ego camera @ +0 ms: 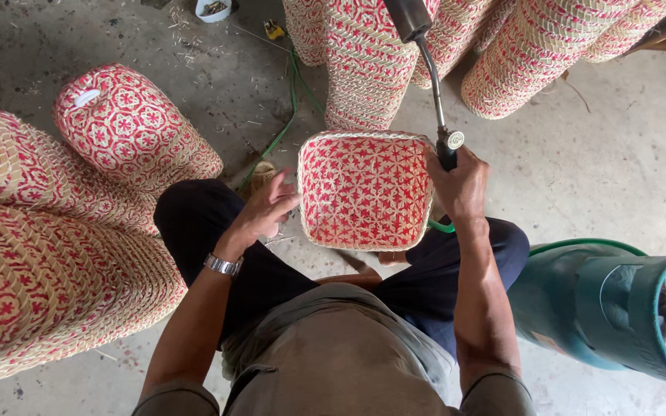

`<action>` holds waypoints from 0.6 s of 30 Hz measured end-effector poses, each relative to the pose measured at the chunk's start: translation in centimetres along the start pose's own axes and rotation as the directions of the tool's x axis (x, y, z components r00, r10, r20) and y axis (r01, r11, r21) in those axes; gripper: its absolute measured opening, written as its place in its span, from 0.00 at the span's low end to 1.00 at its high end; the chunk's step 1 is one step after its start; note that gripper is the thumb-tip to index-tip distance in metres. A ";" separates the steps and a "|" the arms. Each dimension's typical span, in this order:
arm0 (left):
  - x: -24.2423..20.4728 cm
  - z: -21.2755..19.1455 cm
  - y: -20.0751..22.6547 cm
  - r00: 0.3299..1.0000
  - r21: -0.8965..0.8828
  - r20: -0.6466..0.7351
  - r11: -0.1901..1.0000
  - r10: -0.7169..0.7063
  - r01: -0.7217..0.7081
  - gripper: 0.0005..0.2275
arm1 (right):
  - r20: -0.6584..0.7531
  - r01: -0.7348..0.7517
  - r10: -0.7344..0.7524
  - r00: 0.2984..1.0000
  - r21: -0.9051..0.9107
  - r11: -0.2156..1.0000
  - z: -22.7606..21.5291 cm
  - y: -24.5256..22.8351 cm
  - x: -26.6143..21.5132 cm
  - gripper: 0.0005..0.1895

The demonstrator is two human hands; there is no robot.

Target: The person uses a handheld blowtorch to apply heat to the surface of woven baskets, moving the flame across the patterned exterior and interior. The person handles the baskets one at a time, rotating them to cover different areas.

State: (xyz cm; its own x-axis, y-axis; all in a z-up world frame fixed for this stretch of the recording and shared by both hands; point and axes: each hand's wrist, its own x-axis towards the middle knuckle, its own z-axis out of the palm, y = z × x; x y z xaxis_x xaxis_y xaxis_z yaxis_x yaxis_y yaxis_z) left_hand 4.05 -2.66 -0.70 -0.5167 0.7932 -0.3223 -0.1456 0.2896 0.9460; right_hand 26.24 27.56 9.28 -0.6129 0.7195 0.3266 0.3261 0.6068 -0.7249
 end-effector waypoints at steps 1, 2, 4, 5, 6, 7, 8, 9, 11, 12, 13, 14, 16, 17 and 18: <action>0.0 0.3 0.9 0.999 -0.014 0.037 1.000 -0.010 0.011 0.45 | 0.019 -0.014 0.014 1.000 0.016 1.000 0.2 0.0 0.0 0.18; -0.1 0.5 1.6 0.997 -0.028 0.075 0.999 -0.019 0.022 0.44 | 0.034 -0.007 0.006 0.999 0.013 1.000 0.4 0.1 0.0 0.18; -0.2 0.7 2.2 0.992 -0.166 0.127 0.986 -0.013 0.034 0.38 | 0.060 0.003 -0.003 0.998 0.004 1.000 0.6 0.5 -0.1 0.17; -0.1 0.9 2.1 0.988 -0.236 0.155 0.971 -0.007 0.044 0.36 | 0.068 -0.002 0.002 0.998 0.002 1.000 0.7 0.7 -0.2 0.18; 0.2 1.2 1.5 0.993 -0.081 0.098 0.994 -0.059 0.067 0.31 | 0.076 -0.007 0.006 0.997 0.001 1.000 1.0 0.8 -0.1 0.18; 0.6 1.6 0.7 0.994 0.073 0.033 0.992 -0.102 0.100 0.27 | 0.085 -0.010 0.010 0.996 -0.001 1.000 1.0 0.8 -0.2 0.19; 1.1 1.9 -0.4 0.990 0.223 -0.038 0.965 -0.135 0.141 0.23 | 0.064 0.037 -0.036 0.997 -0.004 0.999 0.9 0.6 -0.2 0.18; 1.7 2.5 -1.6 0.991 0.172 -0.055 0.977 -0.121 0.129 0.23 | 0.045 0.084 -0.083 0.996 -0.007 0.996 0.9 0.3 -0.3 0.18; 2.8 3.8 -3.7 0.990 0.067 -0.094 0.992 -0.101 0.107 0.21 | 0.040 0.079 -0.079 0.996 -0.004 0.997 0.5 -0.9 -0.6 0.18; 2.8 3.8 -4.5 0.986 -0.040 -0.107 0.991 -0.130 0.126 0.20 | 0.055 0.027 -0.027 0.998 0.000 1.000 -0.1 -1.5 -1.0 0.18; 2.8 3.5 -5.0 0.980 -0.148 -0.120 0.979 -0.161 0.143 0.19 | 0.073 -0.024 0.024 0.997 0.004 1.000 -0.7 -2.2 -1.6 0.18; 2.9 3.3 -5.4 0.973 -0.254 -0.130 0.955 -0.193 0.156 0.19 | 0.146 -0.083 0.085 0.986 -0.017 0.996 -1.3 -2.8 -2.3 0.18; 2.9 2.6 -6.2 0.978 -0.370 -0.152 0.926 -0.142 0.077 0.18 | 0.294 -0.187 0.199 0.935 -0.070 0.980 -2.0 -3.9 -3.9 0.19; 3.0 2.0 -6.7 0.979 -0.424 -0.170 0.905 -0.113 0.031 0.17 | 0.374 -0.074 0.083 0.924 -0.040 0.996 -1.8 -4.3 -4.9 0.18; 3.2 1.6 -7.2 0.985 -0.466 -0.157 0.885 -0.073 -0.008 0.18 | 0.448 0.036 -0.033 0.893 0.001 0.999 -1.3 -4.7 -5.8 0.17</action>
State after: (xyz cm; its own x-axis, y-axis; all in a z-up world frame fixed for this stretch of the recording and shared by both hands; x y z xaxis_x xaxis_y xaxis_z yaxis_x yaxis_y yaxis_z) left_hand 4.81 -1.28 -8.57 -0.6307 0.6757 -0.3816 -0.5177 0.0000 0.8556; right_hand 29.24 20.97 11.59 -0.8808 0.4714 0.0441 0.3026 0.6322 -0.7133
